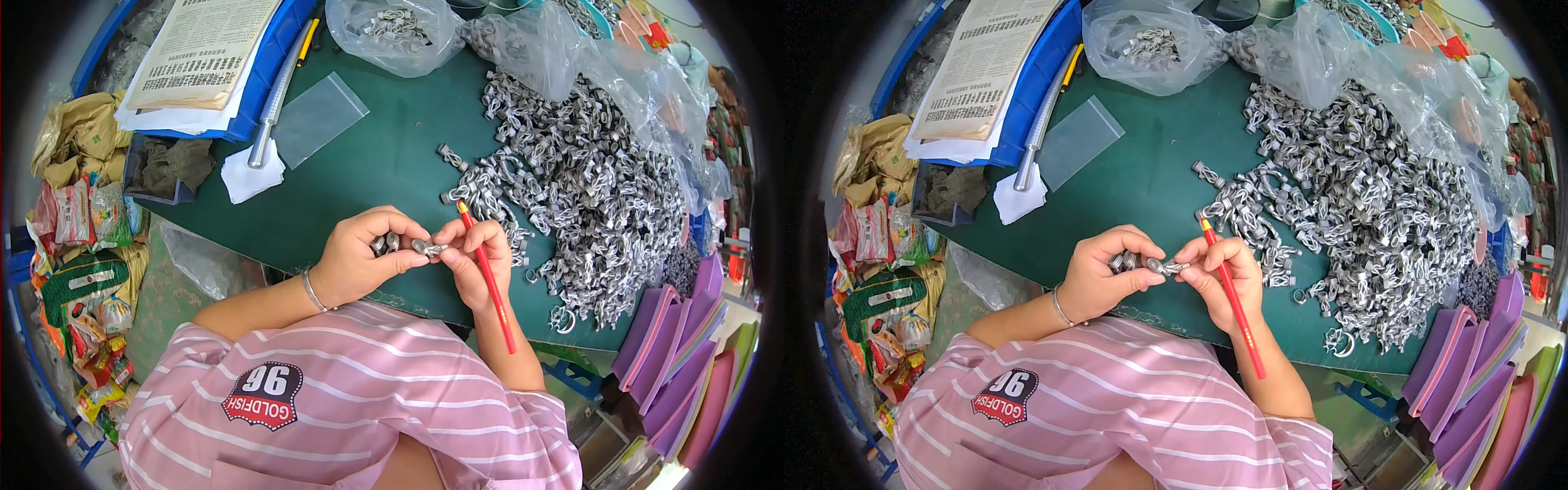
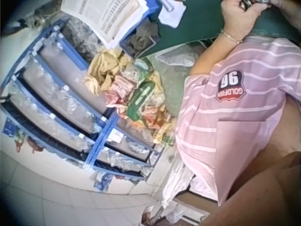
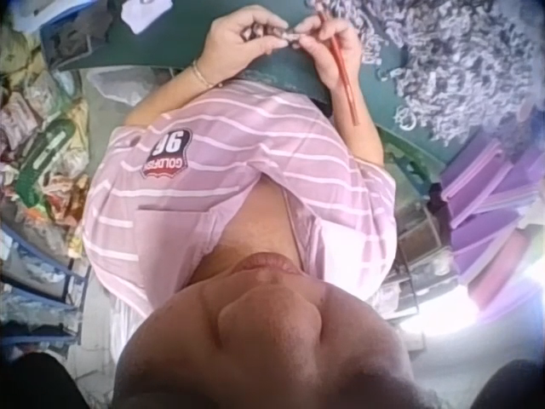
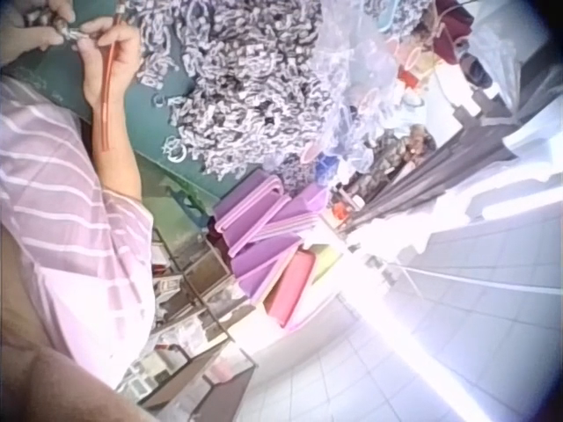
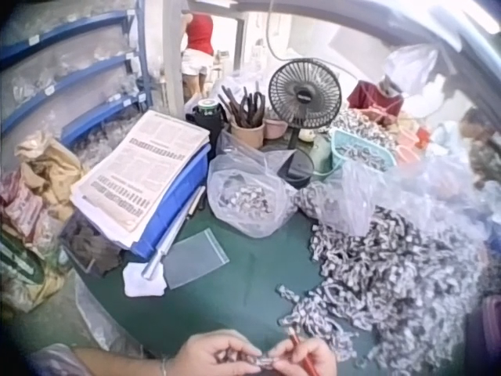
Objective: The person sorts metal fasteners by hand at a workbench, uses a red tool to touch them, and then places the metal parts into plastic bags near a scale.
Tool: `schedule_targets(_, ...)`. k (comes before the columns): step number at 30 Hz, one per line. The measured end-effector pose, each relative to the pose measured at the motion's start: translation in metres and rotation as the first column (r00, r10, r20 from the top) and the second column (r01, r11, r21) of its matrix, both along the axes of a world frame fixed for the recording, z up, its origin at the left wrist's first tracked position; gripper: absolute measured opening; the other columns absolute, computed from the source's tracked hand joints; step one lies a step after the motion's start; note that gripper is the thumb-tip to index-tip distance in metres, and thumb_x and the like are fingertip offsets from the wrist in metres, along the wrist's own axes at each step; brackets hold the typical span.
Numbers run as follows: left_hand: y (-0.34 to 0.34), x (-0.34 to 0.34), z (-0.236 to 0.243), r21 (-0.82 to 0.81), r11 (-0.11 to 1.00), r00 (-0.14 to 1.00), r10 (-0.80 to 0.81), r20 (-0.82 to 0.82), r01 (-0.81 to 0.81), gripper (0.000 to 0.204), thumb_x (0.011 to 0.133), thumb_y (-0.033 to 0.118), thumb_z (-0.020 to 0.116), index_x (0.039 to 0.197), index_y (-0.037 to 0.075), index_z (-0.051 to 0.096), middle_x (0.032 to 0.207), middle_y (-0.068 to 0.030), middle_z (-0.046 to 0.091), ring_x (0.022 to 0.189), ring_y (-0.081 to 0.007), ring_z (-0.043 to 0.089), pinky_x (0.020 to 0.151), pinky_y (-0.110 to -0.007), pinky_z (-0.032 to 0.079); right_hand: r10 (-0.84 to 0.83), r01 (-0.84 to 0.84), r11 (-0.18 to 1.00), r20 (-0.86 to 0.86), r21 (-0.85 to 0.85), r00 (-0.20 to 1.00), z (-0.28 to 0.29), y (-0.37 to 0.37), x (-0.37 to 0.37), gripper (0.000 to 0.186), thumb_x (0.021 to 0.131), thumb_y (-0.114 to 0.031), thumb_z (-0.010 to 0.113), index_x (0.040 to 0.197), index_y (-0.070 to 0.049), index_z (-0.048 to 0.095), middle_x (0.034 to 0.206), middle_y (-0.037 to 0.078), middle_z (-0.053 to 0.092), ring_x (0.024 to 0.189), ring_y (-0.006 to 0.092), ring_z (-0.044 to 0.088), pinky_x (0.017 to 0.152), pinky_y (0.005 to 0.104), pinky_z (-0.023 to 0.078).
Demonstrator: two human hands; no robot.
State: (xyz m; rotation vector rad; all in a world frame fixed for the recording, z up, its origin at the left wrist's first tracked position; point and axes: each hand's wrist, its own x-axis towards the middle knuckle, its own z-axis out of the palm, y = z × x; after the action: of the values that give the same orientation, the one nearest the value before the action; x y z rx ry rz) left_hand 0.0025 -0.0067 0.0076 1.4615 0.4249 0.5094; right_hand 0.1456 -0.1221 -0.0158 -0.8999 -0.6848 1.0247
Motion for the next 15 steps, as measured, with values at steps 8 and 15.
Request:
schedule_targets(8, -0.003, -0.002, 0.004, -0.456, 0.89, 0.989, -0.071, -0.132, 0.003, 0.016, 0.081, 0.005, 0.058, 0.096, -0.002, 0.059, 0.075, -0.0067, 0.057, 0.059, -0.0079, 0.053, 0.044, -0.017, 0.038, -0.272, 0.224, 0.961, 0.428, 0.159, 0.862, 0.021, -0.004, -0.013, 0.037, 0.068, 0.009, 0.068, 0.085, -0.007, 0.039, 0.092, 0.017, 0.056, 0.07, 0.0147, 0.054, 0.063, 0.0256, 0.048)
schedule_targets(15, 0.001, -0.022, -0.003, -0.923, 0.364, 0.986, -0.148, 0.073, 0.123, 0.019, 0.085, 0.013, 0.05, 0.098, -0.001, 0.052, 0.086, -0.01, 0.056, 0.063, -0.0146, 0.056, 0.041, -0.021, 0.041, -0.215, 0.038, 0.964, 0.685, 0.264, 0.696, 0.036, -0.002, -0.018, 0.027, 0.068, 0.007, 0.067, 0.073, -0.004, 0.043, 0.083, 0.018, 0.06, 0.067, 0.0215, 0.059, 0.056, 0.0289, 0.05)
